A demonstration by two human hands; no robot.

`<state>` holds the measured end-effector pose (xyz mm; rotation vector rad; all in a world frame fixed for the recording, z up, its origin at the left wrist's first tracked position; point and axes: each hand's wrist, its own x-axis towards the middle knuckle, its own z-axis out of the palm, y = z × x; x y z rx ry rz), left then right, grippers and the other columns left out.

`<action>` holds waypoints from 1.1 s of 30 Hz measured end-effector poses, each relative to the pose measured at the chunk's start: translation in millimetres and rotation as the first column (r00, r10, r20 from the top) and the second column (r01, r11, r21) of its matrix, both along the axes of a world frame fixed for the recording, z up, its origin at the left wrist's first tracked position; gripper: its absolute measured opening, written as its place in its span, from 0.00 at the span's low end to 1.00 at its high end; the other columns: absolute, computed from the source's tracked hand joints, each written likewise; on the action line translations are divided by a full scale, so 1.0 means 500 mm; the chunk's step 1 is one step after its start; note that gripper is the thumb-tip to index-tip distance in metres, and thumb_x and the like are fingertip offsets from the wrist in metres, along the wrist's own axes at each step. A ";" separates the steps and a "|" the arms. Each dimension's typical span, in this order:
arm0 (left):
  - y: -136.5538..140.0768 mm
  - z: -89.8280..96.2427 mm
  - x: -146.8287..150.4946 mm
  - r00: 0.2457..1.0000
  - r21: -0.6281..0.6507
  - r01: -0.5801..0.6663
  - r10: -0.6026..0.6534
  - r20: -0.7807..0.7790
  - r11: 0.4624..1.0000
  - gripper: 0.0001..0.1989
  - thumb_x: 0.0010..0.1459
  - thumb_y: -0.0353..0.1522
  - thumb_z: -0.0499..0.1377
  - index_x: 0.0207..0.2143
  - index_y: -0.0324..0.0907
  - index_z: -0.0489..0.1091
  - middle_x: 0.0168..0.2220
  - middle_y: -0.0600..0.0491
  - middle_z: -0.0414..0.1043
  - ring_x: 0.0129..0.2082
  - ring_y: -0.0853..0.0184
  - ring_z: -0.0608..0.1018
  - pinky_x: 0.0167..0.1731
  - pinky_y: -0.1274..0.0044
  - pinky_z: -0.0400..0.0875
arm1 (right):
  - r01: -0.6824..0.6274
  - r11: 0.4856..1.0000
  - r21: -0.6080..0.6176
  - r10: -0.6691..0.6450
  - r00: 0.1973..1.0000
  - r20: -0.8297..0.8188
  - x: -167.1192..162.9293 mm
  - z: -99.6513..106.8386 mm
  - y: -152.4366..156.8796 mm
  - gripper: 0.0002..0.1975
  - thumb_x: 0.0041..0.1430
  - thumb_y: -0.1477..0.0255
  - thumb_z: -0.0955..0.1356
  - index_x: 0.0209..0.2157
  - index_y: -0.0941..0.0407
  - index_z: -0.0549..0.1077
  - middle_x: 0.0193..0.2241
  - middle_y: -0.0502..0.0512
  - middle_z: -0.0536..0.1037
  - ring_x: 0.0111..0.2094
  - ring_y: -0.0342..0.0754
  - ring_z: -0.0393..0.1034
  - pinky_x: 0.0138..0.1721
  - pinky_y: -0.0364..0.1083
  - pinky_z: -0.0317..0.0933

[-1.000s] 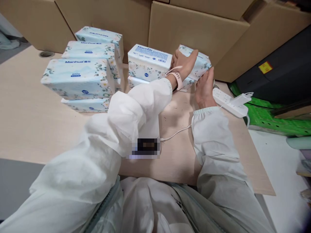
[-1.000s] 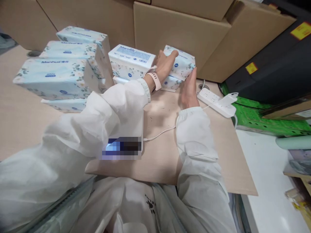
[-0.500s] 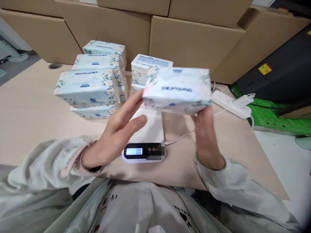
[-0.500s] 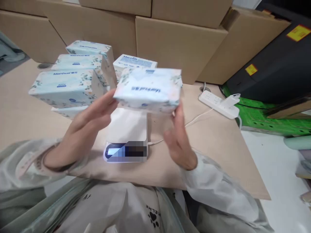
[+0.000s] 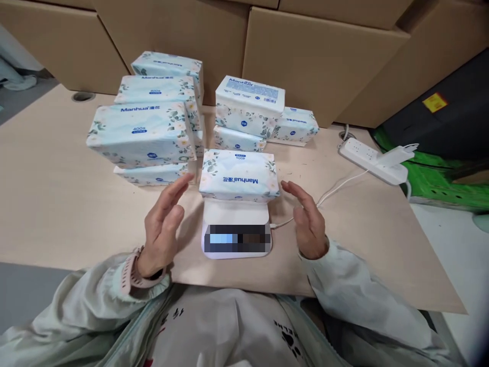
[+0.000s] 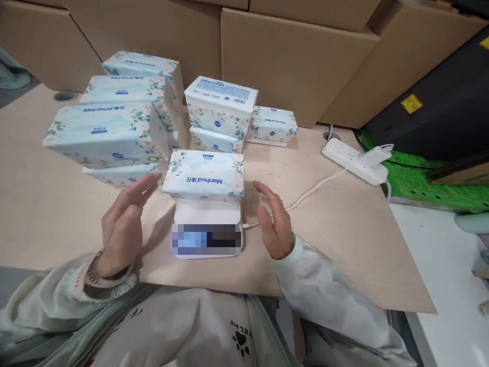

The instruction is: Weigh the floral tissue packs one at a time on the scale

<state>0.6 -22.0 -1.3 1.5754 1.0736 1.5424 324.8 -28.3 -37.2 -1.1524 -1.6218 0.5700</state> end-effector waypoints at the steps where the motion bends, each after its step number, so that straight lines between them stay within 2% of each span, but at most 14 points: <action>1: -0.001 0.001 0.000 1.000 -0.006 -0.010 0.011 0.023 1.000 0.21 0.76 0.43 0.59 0.67 0.60 0.78 0.69 0.59 0.76 0.75 0.53 0.73 0.80 0.59 0.65 | 0.015 1.000 0.009 -0.015 0.999 -0.028 0.000 0.001 0.000 0.26 0.78 0.59 0.64 0.72 0.44 0.72 0.68 0.57 0.80 0.69 0.60 0.76 0.74 0.67 0.68; 4: -0.006 0.005 -0.001 0.999 -0.046 -0.016 0.019 0.048 0.999 0.21 0.75 0.42 0.60 0.68 0.60 0.78 0.71 0.61 0.75 0.77 0.53 0.70 0.81 0.59 0.64 | 0.031 1.000 0.004 -0.031 0.996 -0.079 0.000 0.002 -0.001 0.24 0.79 0.59 0.63 0.71 0.41 0.73 0.67 0.54 0.82 0.68 0.59 0.77 0.72 0.66 0.69; 9: -0.007 -0.001 -0.005 1.000 -0.025 0.001 -0.001 0.027 1.000 0.26 0.74 0.46 0.61 0.71 0.58 0.74 0.72 0.59 0.73 0.77 0.48 0.69 0.82 0.53 0.59 | 0.014 1.000 0.011 -0.014 1.000 0.028 0.001 0.008 0.000 0.23 0.78 0.58 0.64 0.68 0.42 0.78 0.64 0.53 0.84 0.66 0.62 0.79 0.75 0.70 0.64; 13: -0.001 -0.017 -0.010 0.997 -0.019 0.063 -0.062 0.046 0.998 0.26 0.77 0.48 0.57 0.72 0.59 0.72 0.73 0.60 0.72 0.78 0.49 0.68 0.84 0.54 0.55 | 0.022 0.999 0.047 -0.024 0.999 0.041 0.000 0.009 0.004 0.22 0.78 0.58 0.64 0.66 0.41 0.79 0.61 0.51 0.86 0.62 0.61 0.81 0.75 0.69 0.64; 16: 0.010 -0.037 -0.020 0.994 0.067 0.110 -0.111 0.019 0.992 0.27 0.78 0.49 0.55 0.73 0.58 0.72 0.74 0.59 0.71 0.77 0.50 0.71 0.82 0.56 0.60 | 0.043 0.997 0.065 -0.046 0.998 0.050 -0.002 0.010 0.006 0.21 0.79 0.58 0.63 0.64 0.42 0.81 0.59 0.51 0.87 0.60 0.59 0.83 0.74 0.68 0.66; 20: 0.023 -0.058 -0.030 0.991 0.159 0.131 -0.129 -0.020 0.979 0.30 0.77 0.53 0.55 0.74 0.54 0.71 0.75 0.55 0.70 0.75 0.46 0.72 0.81 0.52 0.62 | 0.046 0.994 0.103 -0.053 0.996 0.074 -0.005 0.015 0.006 0.20 0.79 0.58 0.64 0.63 0.43 0.81 0.57 0.51 0.88 0.57 0.57 0.85 0.73 0.66 0.67; 27: 0.018 -0.055 -0.031 0.988 0.106 0.144 -0.138 -0.066 0.984 0.28 0.79 0.50 0.50 0.75 0.59 0.68 0.75 0.61 0.69 0.77 0.51 0.70 0.82 0.53 0.58 | 0.051 0.991 0.125 -0.060 0.996 0.069 -0.006 0.017 0.005 0.21 0.78 0.58 0.64 0.63 0.45 0.81 0.55 0.53 0.89 0.56 0.58 0.85 0.71 0.66 0.69; 31: 0.019 -0.057 -0.035 0.985 0.093 0.162 -0.156 -0.073 0.982 0.29 0.79 0.49 0.51 0.77 0.58 0.66 0.77 0.60 0.66 0.78 0.51 0.68 0.83 0.55 0.56 | 0.044 0.990 0.131 -0.051 0.997 0.054 -0.006 0.016 0.005 0.20 0.78 0.60 0.65 0.64 0.43 0.81 0.55 0.52 0.89 0.56 0.57 0.85 0.70 0.65 0.69; 33: 0.020 -0.057 -0.036 0.983 0.101 0.170 -0.162 -0.090 0.980 0.30 0.78 0.51 0.52 0.78 0.61 0.64 0.78 0.61 0.64 0.79 0.50 0.67 0.83 0.53 0.54 | 0.046 0.990 0.135 -0.052 0.998 0.035 -0.007 0.015 0.005 0.20 0.79 0.61 0.65 0.64 0.43 0.81 0.55 0.51 0.89 0.56 0.56 0.85 0.69 0.64 0.70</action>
